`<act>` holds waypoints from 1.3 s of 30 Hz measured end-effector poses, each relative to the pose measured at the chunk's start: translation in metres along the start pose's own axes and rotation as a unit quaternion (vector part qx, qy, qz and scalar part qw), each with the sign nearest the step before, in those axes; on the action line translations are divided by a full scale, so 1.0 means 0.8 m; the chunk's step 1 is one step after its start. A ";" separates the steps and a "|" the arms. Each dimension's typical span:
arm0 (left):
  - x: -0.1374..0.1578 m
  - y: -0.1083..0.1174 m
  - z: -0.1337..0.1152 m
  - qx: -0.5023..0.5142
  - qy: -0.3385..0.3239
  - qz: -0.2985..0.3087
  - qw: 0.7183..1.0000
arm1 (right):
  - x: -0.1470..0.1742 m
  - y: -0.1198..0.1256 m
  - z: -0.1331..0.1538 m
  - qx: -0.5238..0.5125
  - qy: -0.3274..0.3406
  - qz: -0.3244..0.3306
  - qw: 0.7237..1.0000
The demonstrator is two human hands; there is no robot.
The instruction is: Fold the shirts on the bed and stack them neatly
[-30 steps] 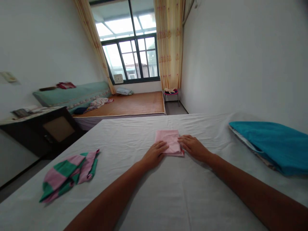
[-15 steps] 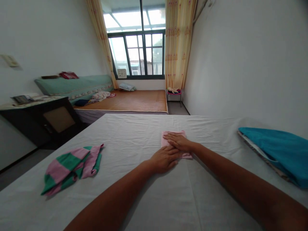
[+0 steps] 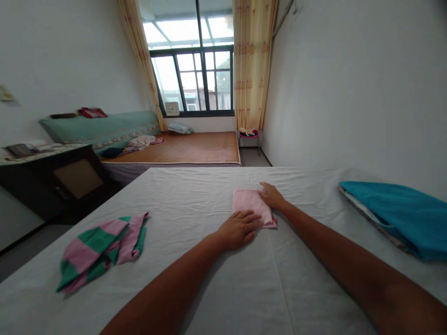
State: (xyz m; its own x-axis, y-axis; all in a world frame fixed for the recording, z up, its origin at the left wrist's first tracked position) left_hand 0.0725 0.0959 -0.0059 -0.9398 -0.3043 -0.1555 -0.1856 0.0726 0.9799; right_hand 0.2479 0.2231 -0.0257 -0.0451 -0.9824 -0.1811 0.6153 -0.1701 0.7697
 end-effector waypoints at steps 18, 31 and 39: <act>0.007 0.014 -0.004 0.014 -0.009 -0.062 0.998 | 0.087 -0.016 0.039 -0.376 -0.120 0.119 0.911; 0.013 0.032 0.002 0.046 -0.026 -0.130 0.990 | 0.115 0.068 0.036 -0.400 -0.020 0.023 0.916; 0.005 0.022 0.013 0.038 0.011 -0.098 0.994 | 0.157 0.263 -0.083 -0.251 -0.060 -0.074 0.963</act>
State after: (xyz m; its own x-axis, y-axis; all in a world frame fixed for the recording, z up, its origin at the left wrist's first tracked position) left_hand 0.0627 0.1055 0.0094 -0.8770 -0.3397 -0.3399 -0.3875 0.0817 0.9182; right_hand 0.4238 0.0688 0.0729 -0.2342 -0.9572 -0.1701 0.8965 -0.2803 0.3432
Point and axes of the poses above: each hand's wrist, its own x-axis away from the middle knuckle, its own y-axis out of the back of the hand, z = x × y, the point moved 9 cm from there along -x, towards the middle knuckle, and after that the axes turned 6 degrees about z, right-handed, at the moved point
